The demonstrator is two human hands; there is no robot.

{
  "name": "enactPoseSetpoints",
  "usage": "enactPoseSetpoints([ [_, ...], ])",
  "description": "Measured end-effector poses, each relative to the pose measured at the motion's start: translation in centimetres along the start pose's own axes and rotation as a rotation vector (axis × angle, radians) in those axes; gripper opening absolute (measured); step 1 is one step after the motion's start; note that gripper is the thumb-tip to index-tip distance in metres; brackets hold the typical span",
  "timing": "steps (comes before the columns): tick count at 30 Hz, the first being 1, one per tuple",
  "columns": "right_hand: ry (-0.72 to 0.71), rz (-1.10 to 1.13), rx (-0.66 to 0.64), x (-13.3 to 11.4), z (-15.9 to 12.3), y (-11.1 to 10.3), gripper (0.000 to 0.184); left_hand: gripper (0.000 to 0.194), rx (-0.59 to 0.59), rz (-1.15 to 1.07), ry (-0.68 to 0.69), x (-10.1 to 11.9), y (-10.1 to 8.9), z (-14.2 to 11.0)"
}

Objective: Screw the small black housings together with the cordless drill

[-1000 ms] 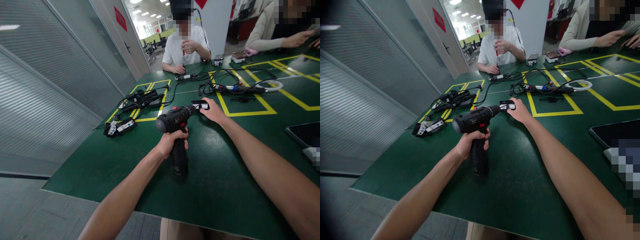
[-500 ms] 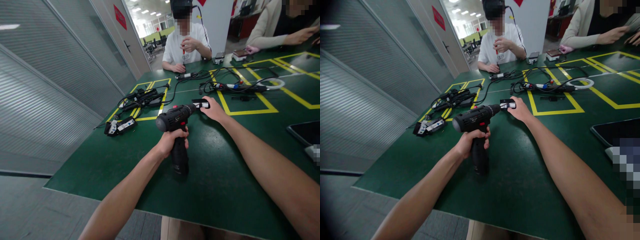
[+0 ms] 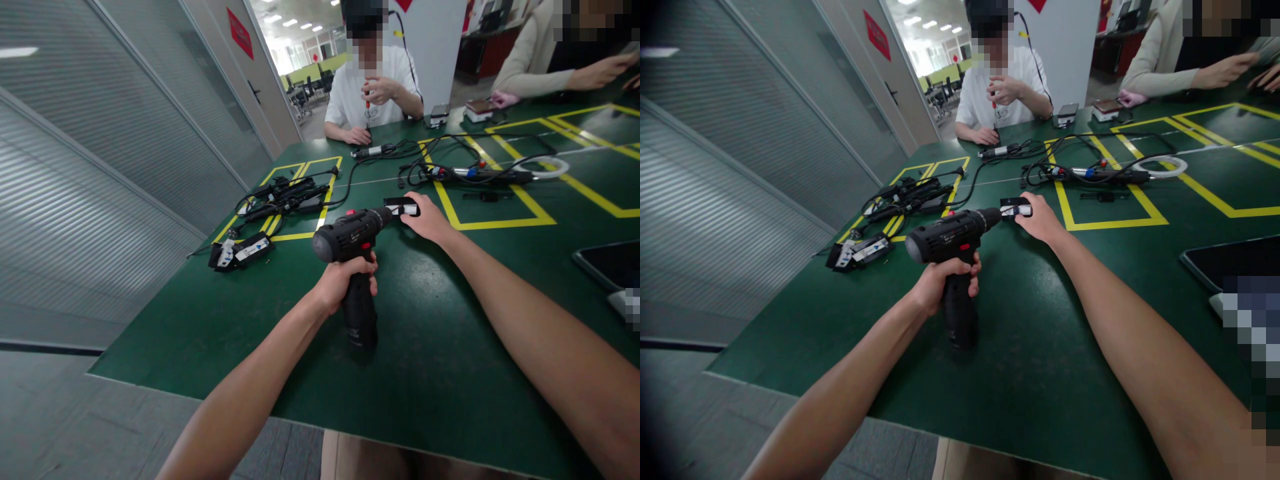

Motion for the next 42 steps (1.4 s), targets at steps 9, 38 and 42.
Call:
enactPoseSetpoints([
  [9, 0.003, -0.009, 0.005, 0.09, -0.05, 0.01, 0.05, 0.026, 0.001, -0.01, 0.006, -0.05, -0.03, 0.02],
  [38, 0.02, -0.015, -0.01, 0.39, 0.09, 0.1, 0.05, 0.024, -0.014, -0.018, 0.018, -0.09, 0.01, 0.08],
  [42, 0.042, -0.013, -0.011, 0.41, 0.1, 0.12, 0.045, 0.026, -0.003, -0.005, 0.012, -0.19, -0.12, 0.12],
])
Point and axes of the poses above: each hand's wrist, its own z-axis towards the middle knuckle, its own y-axis out of the palm, x = y × z, the point moved 10 cm from there along z, towards the middle knuckle, and after that the axes turned 7 degrees about z, right-handed, at the moved point
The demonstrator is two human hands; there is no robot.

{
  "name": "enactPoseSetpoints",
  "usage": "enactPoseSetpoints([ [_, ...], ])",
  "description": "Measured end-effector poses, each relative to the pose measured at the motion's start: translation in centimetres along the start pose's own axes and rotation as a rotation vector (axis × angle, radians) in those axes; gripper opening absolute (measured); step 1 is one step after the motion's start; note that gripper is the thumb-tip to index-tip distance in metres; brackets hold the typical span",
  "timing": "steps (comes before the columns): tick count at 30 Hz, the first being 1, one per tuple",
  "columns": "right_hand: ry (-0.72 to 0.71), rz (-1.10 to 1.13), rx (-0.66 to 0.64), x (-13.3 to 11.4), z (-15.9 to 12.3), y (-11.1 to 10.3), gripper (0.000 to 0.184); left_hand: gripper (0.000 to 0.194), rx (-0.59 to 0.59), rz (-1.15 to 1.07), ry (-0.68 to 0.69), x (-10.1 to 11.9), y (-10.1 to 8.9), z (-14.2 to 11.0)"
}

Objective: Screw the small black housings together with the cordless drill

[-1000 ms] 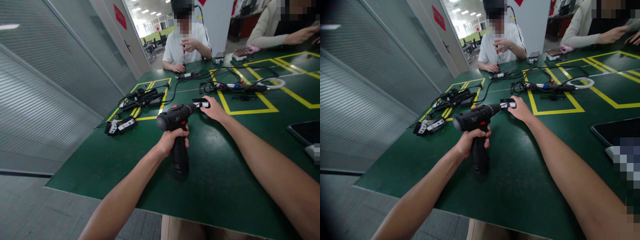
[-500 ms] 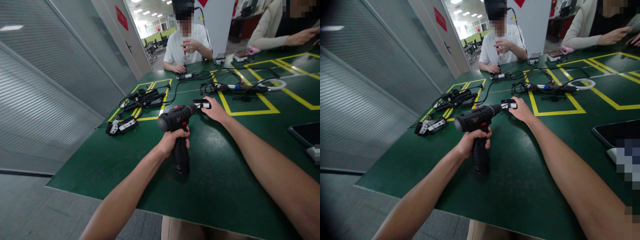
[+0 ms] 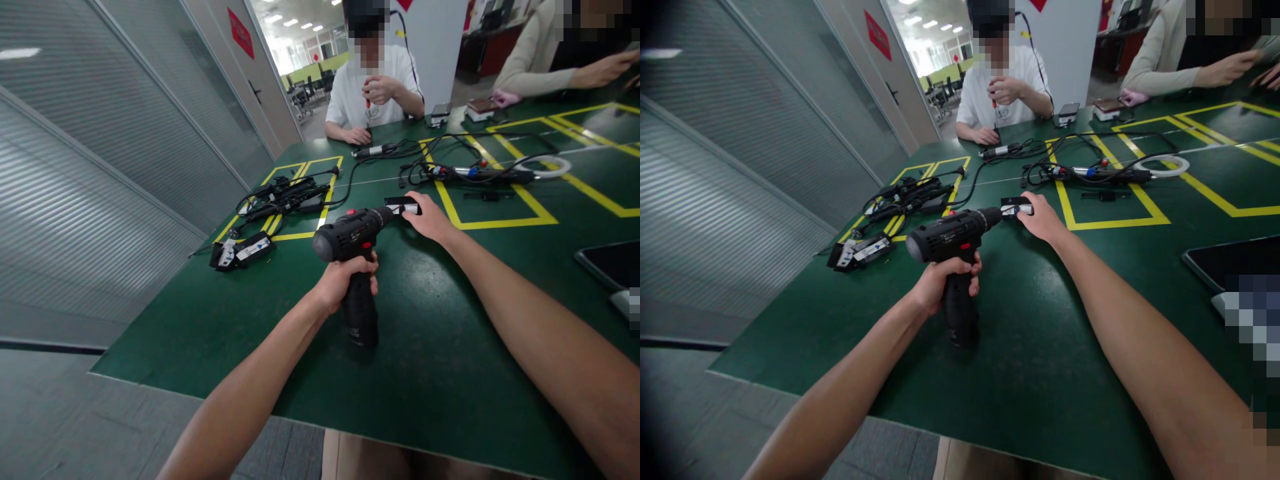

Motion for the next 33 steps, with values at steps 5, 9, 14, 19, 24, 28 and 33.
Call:
enactPoseSetpoints([
  [5, 0.016, 0.001, -0.004, 0.08, 0.02, 0.01, 0.044, 0.024, -0.006, -0.001, -0.001, 0.06, 0.09, -0.07],
  [9, 0.025, 0.01, 0.003, 0.3, 0.06, 0.01, 0.043, 0.023, -0.01, 0.001, 0.007, 0.15, 0.14, -0.07],
  [14, 0.01, 0.021, 0.011, 0.38, 0.12, 0.04, 0.043, 0.023, -0.008, -0.002, 0.007, 0.15, 0.1, -0.05],
  [19, 0.007, 0.014, 0.011, 0.53, 0.12, 0.05, 0.044, 0.023, -0.015, -0.011, 0.002, 0.06, 0.13, -0.03],
  [24, -0.01, 0.005, 0.007, 0.27, 0.06, 0.02, 0.043, 0.022, -0.012, -0.013, 0.004, 0.07, 0.11, 0.01],
  [28, -0.019, -0.002, 0.014, 0.11, 0.03, -0.02, 0.044, 0.024, -0.009, -0.025, -0.013, -0.05, 0.15, -0.01],
  [33, -0.029, -0.006, 0.015, 0.02, 0.0, -0.04, 0.044, 0.024, -0.007, -0.018, -0.002, 0.03, 0.14, -0.03],
])
Point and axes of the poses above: each hand's wrist, its own z-axis towards the middle knuckle, its own y-axis out of the palm, x = y × z, the point moved 10 cm from there along z, towards the middle knuckle, and after that the axes turned 7 degrees about z, right-handed, at the moved point
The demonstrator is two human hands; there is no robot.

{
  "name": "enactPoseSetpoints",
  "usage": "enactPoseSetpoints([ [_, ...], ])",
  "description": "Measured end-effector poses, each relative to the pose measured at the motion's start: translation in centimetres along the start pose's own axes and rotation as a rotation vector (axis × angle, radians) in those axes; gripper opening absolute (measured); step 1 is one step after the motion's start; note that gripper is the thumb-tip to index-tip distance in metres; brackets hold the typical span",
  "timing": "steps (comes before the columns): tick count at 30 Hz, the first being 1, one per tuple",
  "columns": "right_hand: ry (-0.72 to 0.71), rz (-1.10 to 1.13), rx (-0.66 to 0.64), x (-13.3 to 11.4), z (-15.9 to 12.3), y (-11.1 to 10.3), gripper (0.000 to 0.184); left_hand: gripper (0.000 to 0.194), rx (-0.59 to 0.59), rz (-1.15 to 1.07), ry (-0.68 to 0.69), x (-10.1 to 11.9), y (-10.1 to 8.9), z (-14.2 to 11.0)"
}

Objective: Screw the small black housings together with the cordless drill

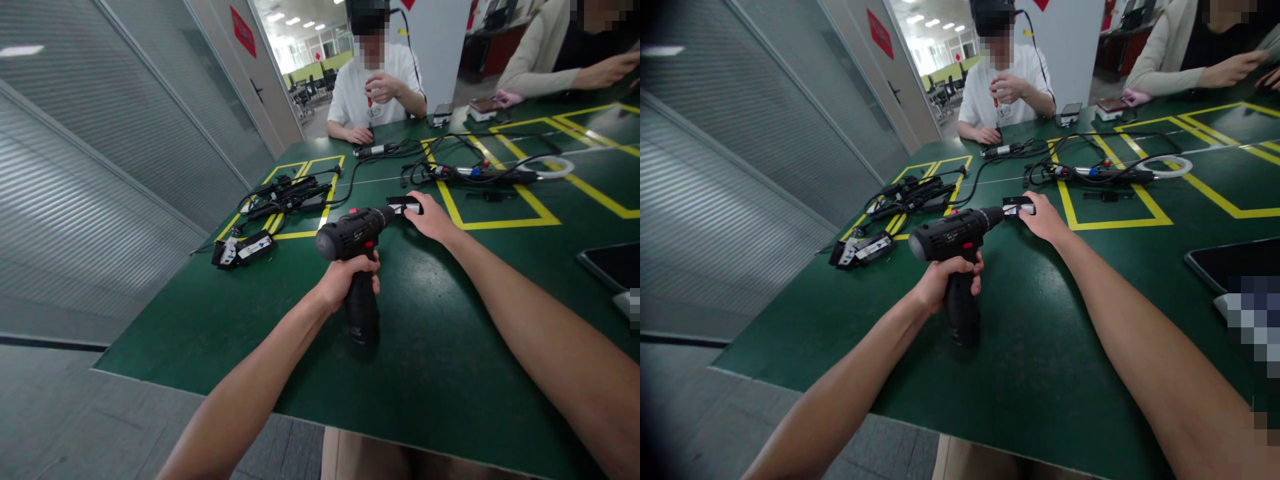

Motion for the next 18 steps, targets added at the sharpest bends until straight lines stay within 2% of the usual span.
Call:
enactPoseSetpoints([
  [18, 0.034, -0.003, -0.023, -0.16, -0.09, -0.01, 0.042, 0.024, 0.0, 0.019, 0.01, 0.09, -0.1, 0.02],
])
Point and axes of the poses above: each hand's wrist, its own z-axis towards the middle knuckle, its own y-axis out of the palm, x = y × z, the point moved 10 cm from there along z, towards the middle knuckle, and after that the axes turned 7 degrees about z, right-handed, at the moved point
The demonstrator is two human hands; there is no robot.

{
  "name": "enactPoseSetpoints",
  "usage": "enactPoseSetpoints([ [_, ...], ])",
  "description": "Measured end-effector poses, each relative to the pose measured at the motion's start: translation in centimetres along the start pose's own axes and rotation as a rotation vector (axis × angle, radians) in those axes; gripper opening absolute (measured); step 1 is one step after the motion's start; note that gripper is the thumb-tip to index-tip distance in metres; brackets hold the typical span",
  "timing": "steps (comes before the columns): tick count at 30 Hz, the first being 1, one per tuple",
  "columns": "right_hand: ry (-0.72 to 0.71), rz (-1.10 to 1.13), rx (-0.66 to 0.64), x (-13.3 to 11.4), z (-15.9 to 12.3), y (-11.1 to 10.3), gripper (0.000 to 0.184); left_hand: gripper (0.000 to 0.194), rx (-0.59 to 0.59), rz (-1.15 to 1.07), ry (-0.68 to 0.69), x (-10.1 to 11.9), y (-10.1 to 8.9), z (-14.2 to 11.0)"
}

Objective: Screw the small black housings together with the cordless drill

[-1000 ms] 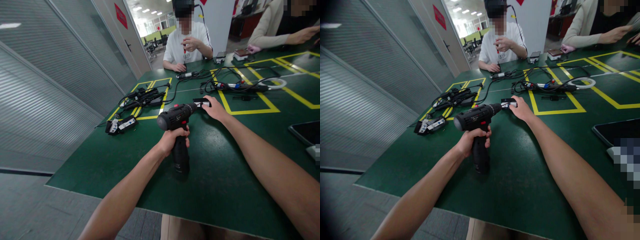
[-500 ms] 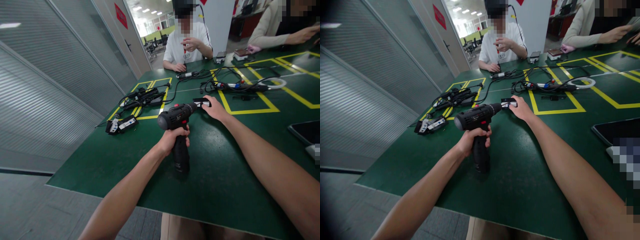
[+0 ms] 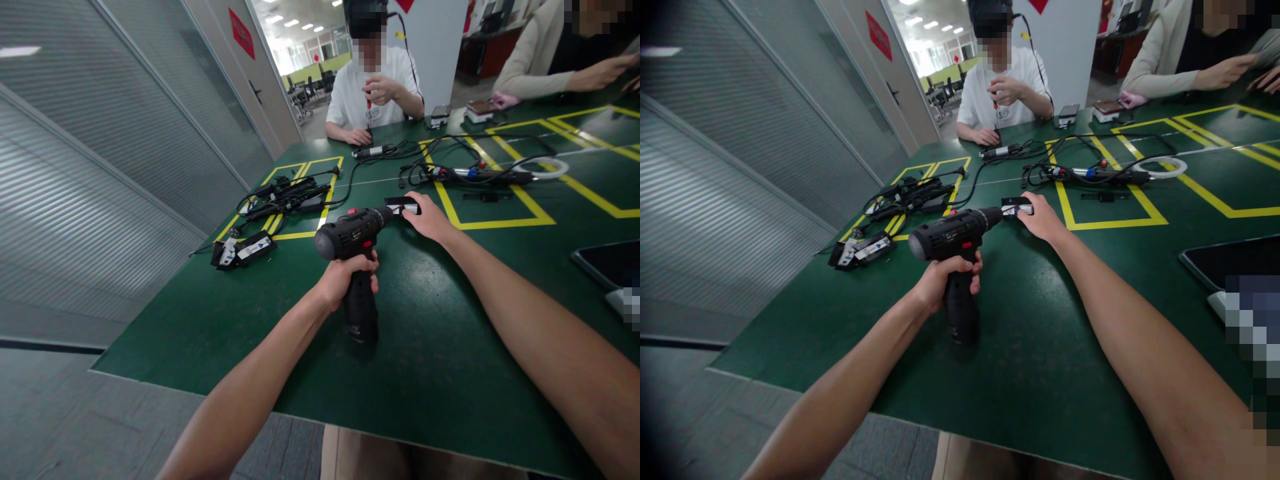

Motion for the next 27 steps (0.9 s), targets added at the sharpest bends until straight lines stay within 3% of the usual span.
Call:
enactPoseSetpoints([
  [27, -0.014, -0.001, 0.007, -0.01, 0.09, 0.01, 0.042, 0.025, 0.008, -0.018, -0.02, -0.04, 0.04, -0.1],
])
Point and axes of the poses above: each hand's wrist, its own z-axis towards the middle knuckle, its own y-axis out of the palm, x = y × z, the point moved 10 cm from there along z, towards the middle knuckle, and after that the axes turned 7 degrees about z, right-handed, at the moved point
